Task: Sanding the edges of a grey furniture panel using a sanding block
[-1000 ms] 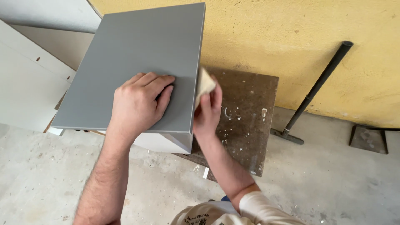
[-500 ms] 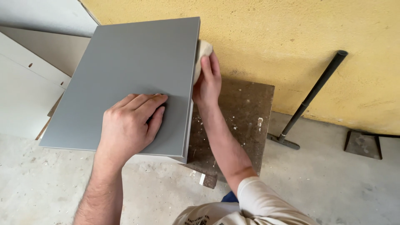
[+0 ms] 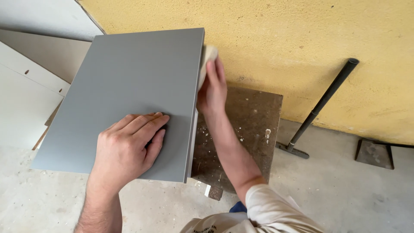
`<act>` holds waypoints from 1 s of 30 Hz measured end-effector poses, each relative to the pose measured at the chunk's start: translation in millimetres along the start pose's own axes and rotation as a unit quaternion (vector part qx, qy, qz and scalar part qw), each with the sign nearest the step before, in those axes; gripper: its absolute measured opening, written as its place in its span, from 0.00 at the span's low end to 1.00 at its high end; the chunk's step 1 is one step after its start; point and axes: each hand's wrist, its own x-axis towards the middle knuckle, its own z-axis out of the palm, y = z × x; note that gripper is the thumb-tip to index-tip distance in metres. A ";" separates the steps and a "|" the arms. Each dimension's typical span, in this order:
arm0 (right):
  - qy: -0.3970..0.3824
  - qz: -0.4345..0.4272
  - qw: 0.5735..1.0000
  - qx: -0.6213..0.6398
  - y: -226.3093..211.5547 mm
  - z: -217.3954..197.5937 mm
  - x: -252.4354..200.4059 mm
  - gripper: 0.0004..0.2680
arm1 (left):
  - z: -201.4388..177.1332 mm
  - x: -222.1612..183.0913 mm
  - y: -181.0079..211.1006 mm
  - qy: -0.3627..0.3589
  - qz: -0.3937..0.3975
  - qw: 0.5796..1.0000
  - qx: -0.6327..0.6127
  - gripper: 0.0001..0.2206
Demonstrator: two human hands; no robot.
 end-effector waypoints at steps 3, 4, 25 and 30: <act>0.025 0.008 1.000 -0.002 2.3 -4.3 5.6 0.42 | 1.8 -1.2 0.5 0.001 0.001 1.000 0.002 0.08; 0.026 0.013 1.000 -0.003 5.4 -1.5 27.2 0.42 | 0.0 -0.9 0.1 -0.001 -0.003 1.000 0.003 0.08; -0.027 -0.014 0.998 0.046 7.4 -16.9 0.9 0.24 | 6.4 1.7 -6.7 0.026 0.024 0.999 0.034 0.07; -0.075 -0.014 0.996 0.047 6.8 -37.1 -143.5 0.22 | 11.7 -0.4 -9.0 0.045 0.027 0.997 0.057 0.07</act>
